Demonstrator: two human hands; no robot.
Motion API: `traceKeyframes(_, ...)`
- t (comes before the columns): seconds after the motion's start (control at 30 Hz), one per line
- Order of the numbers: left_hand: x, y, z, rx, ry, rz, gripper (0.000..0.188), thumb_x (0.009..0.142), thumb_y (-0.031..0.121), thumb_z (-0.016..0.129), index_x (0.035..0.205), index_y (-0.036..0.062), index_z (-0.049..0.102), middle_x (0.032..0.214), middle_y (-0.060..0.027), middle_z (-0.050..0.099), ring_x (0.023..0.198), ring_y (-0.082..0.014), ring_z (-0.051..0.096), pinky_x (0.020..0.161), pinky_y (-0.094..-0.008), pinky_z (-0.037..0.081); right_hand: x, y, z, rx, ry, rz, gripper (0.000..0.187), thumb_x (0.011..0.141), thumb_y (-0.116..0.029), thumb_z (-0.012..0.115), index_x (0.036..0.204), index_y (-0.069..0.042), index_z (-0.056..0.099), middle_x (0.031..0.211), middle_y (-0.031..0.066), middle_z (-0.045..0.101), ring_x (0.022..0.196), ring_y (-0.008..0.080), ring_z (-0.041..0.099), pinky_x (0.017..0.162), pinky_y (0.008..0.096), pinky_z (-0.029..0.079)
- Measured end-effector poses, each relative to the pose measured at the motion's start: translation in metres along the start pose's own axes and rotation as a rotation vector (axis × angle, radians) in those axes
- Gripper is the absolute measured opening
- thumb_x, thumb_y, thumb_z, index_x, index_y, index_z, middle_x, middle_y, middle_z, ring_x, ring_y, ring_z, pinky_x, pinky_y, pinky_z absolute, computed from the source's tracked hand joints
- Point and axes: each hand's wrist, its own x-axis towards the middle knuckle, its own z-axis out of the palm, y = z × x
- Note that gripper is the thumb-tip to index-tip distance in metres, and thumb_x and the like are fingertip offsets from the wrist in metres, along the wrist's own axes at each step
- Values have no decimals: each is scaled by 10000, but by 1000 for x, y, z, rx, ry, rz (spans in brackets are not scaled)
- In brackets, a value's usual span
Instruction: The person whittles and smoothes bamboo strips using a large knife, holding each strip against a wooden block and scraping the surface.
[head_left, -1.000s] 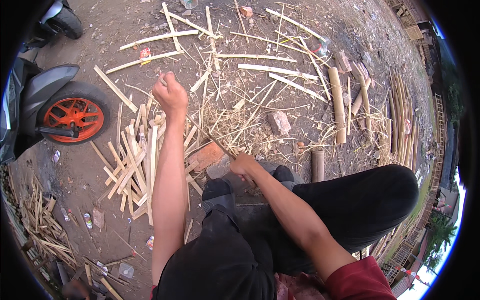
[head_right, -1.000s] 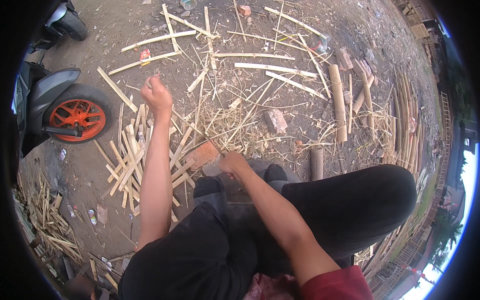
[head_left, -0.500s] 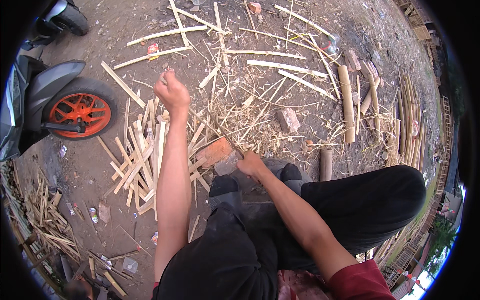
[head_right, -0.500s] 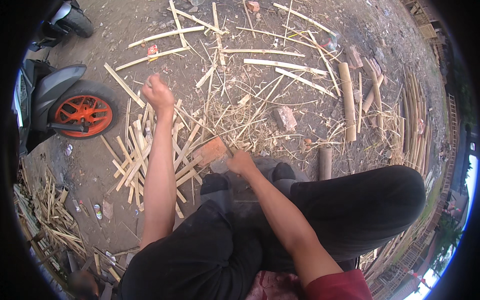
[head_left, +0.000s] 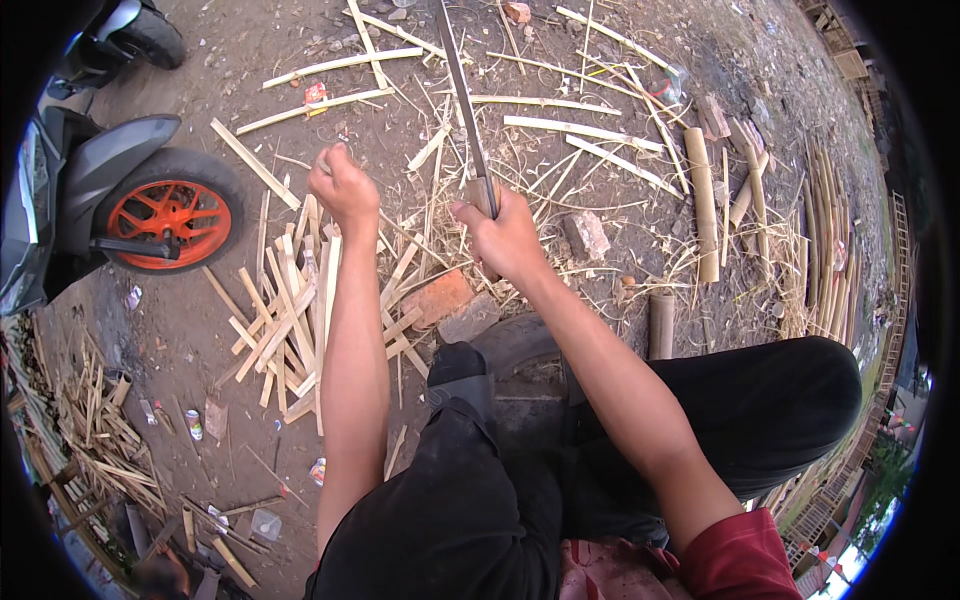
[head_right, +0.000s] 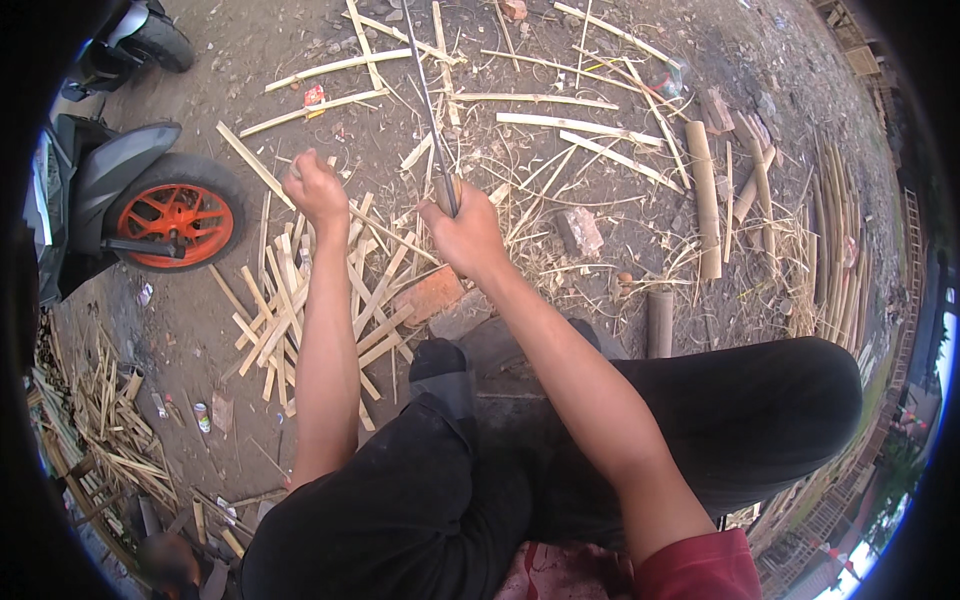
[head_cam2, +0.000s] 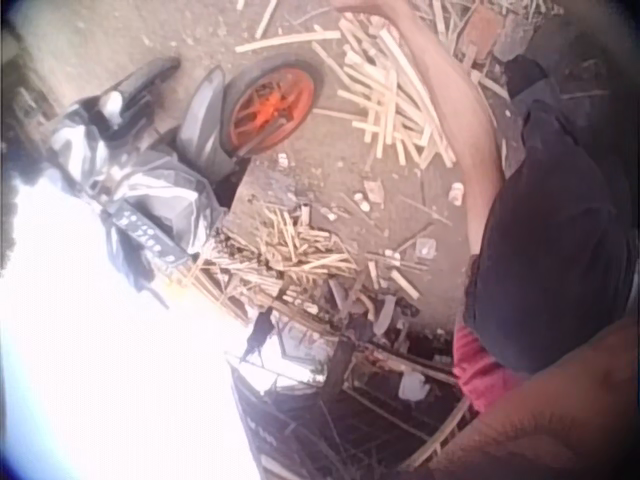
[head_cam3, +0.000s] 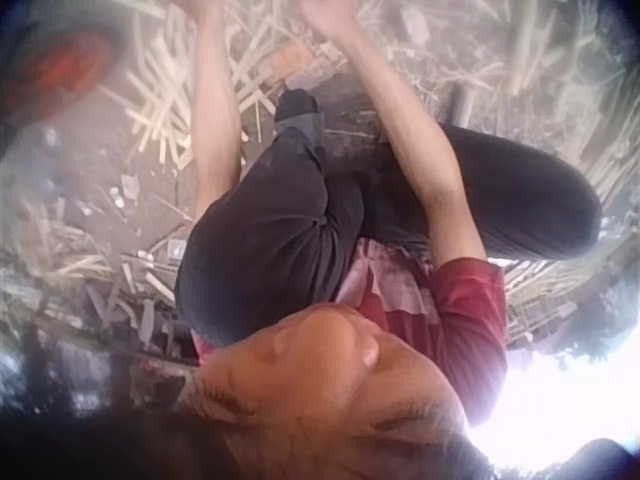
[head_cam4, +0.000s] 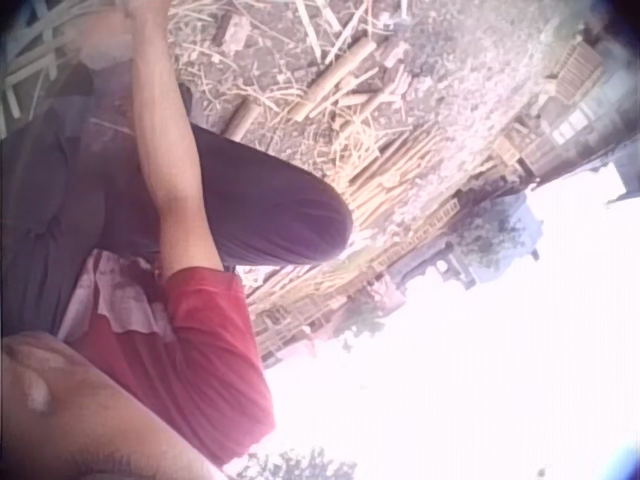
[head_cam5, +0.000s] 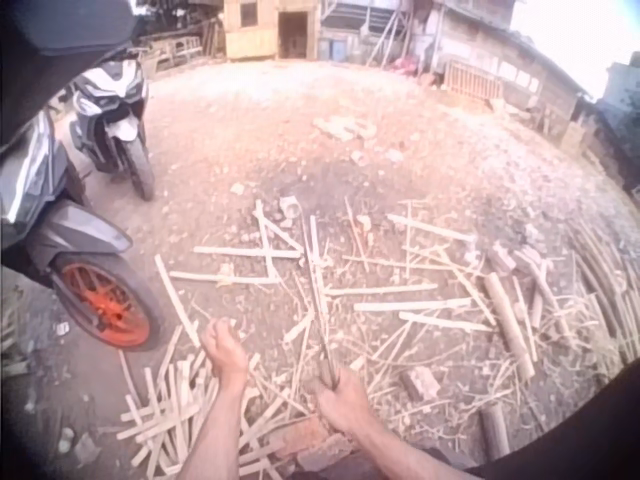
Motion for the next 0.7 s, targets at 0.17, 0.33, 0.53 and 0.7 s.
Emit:
traceKeyframes(0.17,1,2,-2,-24,29,8,348,920,175,528,617,11,482,551,0,431,506,-119,394,503,-326,309,-62,150,-12,-562,57,6,157,856,-150,602,837,4,579,625,107,551,583,213,572,599,408,495)
traceKeyframes(0.33,9,-4,-31,-178,28,-77,379,934,180,516,584,63,429,531,2,397,475,-104,357,463,-304,277,-71,151,-19,-197,-327,824,193,890,-138,606,780,20,603,629,107,565,499,212,561,433,387,457)
traceKeyframes(0.53,14,54,-58,-291,32,-88,423,942,191,494,553,107,350,503,11,330,423,-109,301,419,-308,220,-61,134,-25,-402,-311,710,266,919,-189,606,766,26,574,556,94,529,441,200,540,422,374,454)
traceKeyframes(0.7,3,37,-52,-102,67,42,409,942,210,493,566,95,377,512,-1,337,429,-122,288,424,-305,219,-50,63,-1,-374,-216,434,543,996,-410,493,798,81,612,615,200,620,523,276,636,567,423,530)
